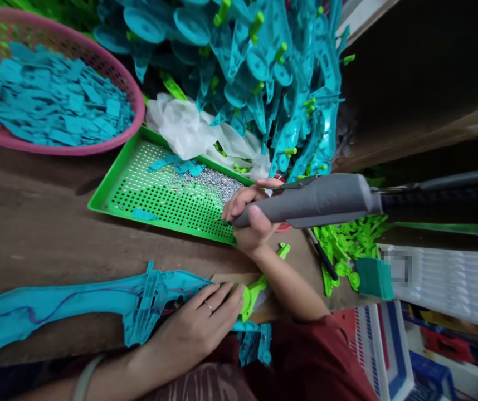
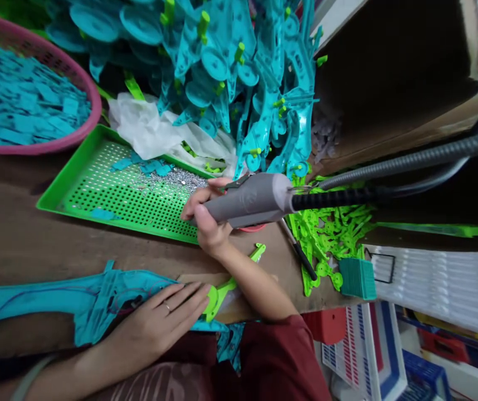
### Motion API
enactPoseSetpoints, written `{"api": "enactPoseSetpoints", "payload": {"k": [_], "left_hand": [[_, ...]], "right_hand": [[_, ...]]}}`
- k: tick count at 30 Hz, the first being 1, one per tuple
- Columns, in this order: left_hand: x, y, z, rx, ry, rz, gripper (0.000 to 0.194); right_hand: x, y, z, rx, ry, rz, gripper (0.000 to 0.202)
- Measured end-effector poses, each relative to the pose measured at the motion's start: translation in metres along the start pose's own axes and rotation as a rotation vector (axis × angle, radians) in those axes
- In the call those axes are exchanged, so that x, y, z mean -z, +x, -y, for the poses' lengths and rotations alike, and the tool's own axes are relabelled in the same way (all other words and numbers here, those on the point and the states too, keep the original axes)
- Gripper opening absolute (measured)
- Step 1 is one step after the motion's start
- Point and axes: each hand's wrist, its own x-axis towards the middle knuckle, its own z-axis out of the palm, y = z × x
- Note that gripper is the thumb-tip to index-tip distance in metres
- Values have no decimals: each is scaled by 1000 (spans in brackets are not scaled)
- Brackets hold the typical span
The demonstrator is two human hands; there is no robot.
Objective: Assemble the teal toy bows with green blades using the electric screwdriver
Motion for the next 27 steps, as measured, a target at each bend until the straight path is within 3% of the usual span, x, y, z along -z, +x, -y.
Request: {"api": "enactPoseSetpoints", "payload": {"k": [4,9,12,15,18,21,24,27], "left_hand": [[2,1,2,-12,0,11,42],[0,2,2,-27,-3,20,41],[-2,3,2,-8,-16,0,41],[-2,3,2,48,-66,-18,44],[9,4,3,69,-227,-26,39],[31,8,6,297,-481,-141,35],[51,16,13,571,-544,-302,35],[60,23,20,523,-531,-314,29]], "right_hand": [[0,0,-8,-38,-53,21,34],[-3,1,-12,26,-16,9,33],[-4,3,16,20,-37,-61,34],[1,1,66,25,-21,-130,29],[6,-5,107,12,-17,-75,30],[6,-13,128,-10,74,0,31],[3,-23,143,-90,105,30,31],[1,-34,160,-185,-54,114,26]]}}
